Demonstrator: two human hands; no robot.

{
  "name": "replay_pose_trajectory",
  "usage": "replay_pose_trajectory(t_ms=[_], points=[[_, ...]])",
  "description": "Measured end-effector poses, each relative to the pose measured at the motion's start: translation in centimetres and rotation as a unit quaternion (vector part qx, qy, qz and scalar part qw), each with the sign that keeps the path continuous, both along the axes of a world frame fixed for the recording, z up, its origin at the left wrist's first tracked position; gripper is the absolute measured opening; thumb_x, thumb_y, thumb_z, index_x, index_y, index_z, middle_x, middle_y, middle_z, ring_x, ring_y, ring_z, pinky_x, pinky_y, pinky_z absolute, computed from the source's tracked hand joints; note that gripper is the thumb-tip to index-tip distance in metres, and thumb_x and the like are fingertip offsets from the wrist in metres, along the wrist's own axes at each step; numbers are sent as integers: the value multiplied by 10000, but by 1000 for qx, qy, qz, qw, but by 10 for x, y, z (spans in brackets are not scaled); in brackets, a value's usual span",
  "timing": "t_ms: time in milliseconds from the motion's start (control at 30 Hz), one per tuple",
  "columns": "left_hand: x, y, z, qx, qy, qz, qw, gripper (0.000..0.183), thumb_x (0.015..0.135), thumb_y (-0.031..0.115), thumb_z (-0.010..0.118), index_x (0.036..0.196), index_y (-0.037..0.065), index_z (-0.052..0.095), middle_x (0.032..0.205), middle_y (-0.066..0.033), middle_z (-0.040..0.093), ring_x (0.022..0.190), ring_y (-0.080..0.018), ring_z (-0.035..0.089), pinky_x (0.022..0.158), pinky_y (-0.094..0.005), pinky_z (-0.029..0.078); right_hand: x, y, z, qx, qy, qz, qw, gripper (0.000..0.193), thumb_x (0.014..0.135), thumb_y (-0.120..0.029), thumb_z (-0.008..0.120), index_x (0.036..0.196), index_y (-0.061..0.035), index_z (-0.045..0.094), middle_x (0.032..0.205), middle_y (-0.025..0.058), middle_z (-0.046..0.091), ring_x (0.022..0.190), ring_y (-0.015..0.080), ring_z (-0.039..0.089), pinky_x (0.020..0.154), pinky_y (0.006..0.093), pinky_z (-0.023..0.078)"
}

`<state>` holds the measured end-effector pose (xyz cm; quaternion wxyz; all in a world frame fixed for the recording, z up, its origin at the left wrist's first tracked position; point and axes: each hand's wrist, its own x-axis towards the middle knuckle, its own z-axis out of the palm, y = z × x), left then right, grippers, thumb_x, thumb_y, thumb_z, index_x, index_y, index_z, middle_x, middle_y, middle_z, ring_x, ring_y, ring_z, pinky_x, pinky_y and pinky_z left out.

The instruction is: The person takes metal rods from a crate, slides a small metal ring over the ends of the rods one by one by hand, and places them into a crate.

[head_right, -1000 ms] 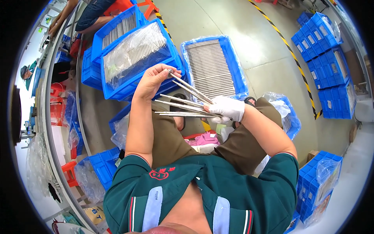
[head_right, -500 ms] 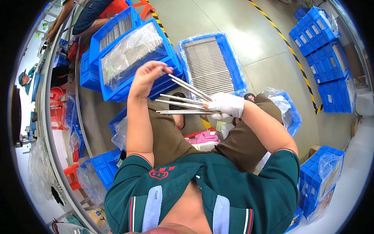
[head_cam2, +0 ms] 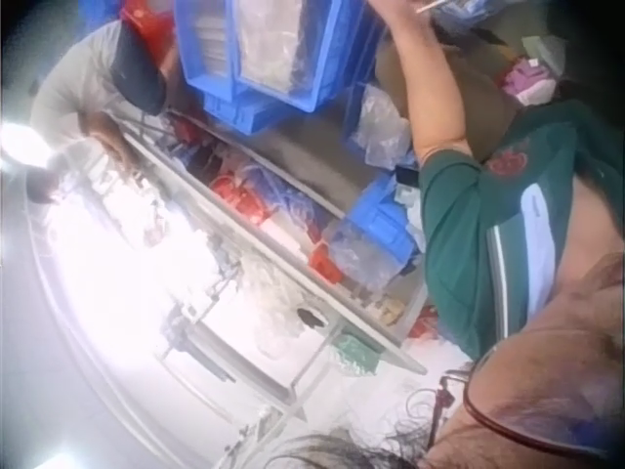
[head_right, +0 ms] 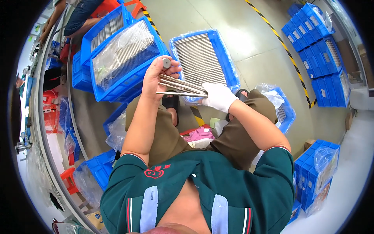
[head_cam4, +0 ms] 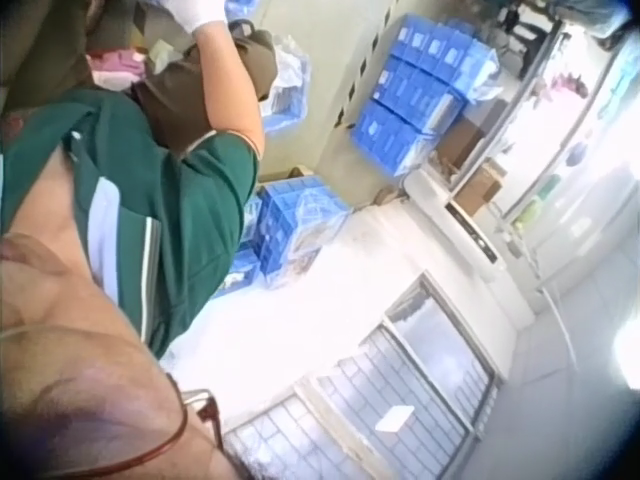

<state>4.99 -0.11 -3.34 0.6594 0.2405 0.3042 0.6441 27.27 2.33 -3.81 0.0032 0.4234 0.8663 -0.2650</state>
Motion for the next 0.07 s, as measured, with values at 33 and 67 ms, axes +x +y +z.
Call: replay_pose_trajectory(t_ms=[33,67], points=[[2,-1,-1,15,55,-37,998,251,916,280,493,1012,48,506,932,-145,619,860,-241,638,718,-329,530,4,2,-4,-116,39,19,992,402,722,-347,684,967,-68,531,820,145,634,799,309,614,709,386,469],[3,-1,-3,31,112,-74,990,263,911,294,501,1018,54,508,938,-147,617,860,-245,639,730,-332,526,8,4,-10,-229,79,39,970,444,707,-336,707,1010,-57,541,860,142,649,844,272,624,744,359,471]])
